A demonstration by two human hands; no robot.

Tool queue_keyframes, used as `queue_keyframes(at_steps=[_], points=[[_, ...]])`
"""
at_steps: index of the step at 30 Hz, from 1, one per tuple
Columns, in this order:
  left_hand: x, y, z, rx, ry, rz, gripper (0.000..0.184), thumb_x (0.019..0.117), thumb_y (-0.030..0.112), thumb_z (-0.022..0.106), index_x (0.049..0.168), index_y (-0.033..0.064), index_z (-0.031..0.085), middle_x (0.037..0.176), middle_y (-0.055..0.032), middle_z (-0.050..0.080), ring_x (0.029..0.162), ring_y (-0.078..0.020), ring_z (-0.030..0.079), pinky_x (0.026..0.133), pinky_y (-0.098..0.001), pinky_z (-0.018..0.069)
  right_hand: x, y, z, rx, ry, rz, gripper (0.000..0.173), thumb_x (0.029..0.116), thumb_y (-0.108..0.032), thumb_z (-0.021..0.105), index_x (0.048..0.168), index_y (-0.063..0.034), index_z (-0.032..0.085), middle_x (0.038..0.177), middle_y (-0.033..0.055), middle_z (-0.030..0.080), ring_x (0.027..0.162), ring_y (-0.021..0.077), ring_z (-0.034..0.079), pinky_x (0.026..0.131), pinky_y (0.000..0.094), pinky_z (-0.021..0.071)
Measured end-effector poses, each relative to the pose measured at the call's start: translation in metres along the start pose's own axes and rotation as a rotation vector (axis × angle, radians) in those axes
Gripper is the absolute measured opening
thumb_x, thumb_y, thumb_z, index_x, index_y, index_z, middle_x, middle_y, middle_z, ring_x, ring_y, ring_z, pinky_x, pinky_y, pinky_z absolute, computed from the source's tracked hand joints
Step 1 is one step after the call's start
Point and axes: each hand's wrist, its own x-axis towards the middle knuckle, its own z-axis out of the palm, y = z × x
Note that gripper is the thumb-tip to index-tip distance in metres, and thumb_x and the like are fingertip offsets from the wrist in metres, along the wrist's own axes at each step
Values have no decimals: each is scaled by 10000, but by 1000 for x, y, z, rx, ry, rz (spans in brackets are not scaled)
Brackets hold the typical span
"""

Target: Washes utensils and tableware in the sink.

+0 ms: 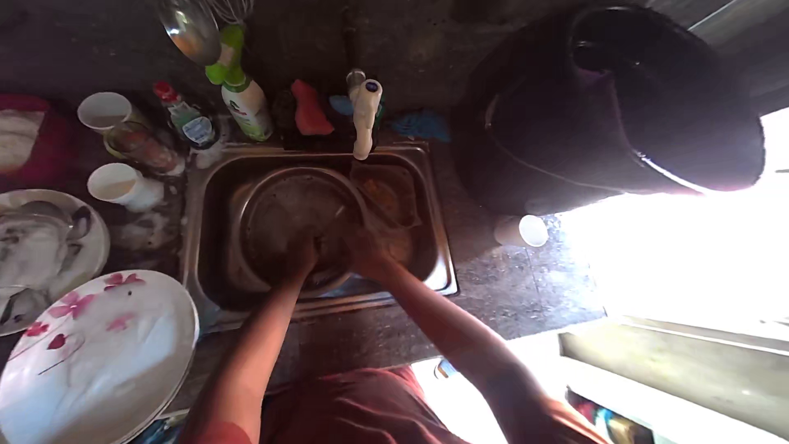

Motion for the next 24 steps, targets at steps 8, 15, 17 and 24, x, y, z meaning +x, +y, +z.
queue_keyframes(at_steps=[8, 15, 17, 24], points=[[-21, 2, -5, -105, -166, 20, 618, 968, 340, 672, 1454, -7, 512, 1464, -241, 538, 1365, -409, 512, 1124, -595, 408, 85, -22, 48, -283, -195, -29, 495, 1067, -176, 476, 1550, -75, 428, 1586, 203, 417, 1477, 393, 374, 1209, 580, 294], [-37, 18, -3, -135, -159, -49, 428, 1062, 168, 490, 1437, -35, 520, 1453, -273, 533, 1362, -442, 505, 1120, -605, 409, 84, -17, 25, -224, -403, -100, 532, 966, -205, 665, 1448, -31, 519, 1434, 232, 554, 1318, 412, 537, 1077, 622, 422], [-26, 19, 0, -44, -241, -37, 409, 1051, 215, 523, 1394, -1, 570, 1400, -257, 582, 1316, -440, 548, 1077, -632, 439, 88, -10, 20, -170, -408, -131, 513, 953, -233, 700, 1422, -68, 570, 1414, 200, 586, 1325, 378, 543, 1112, 598, 407], [-21, 21, -23, 14, -238, -53, 426, 1041, 254, 547, 1369, -13, 591, 1385, -256, 596, 1323, -429, 548, 1087, -616, 422, 91, 12, -18, 295, -364, 24, 403, 1038, -248, 613, 1354, 3, 606, 1367, 230, 604, 1281, 337, 570, 1115, 501, 419]])
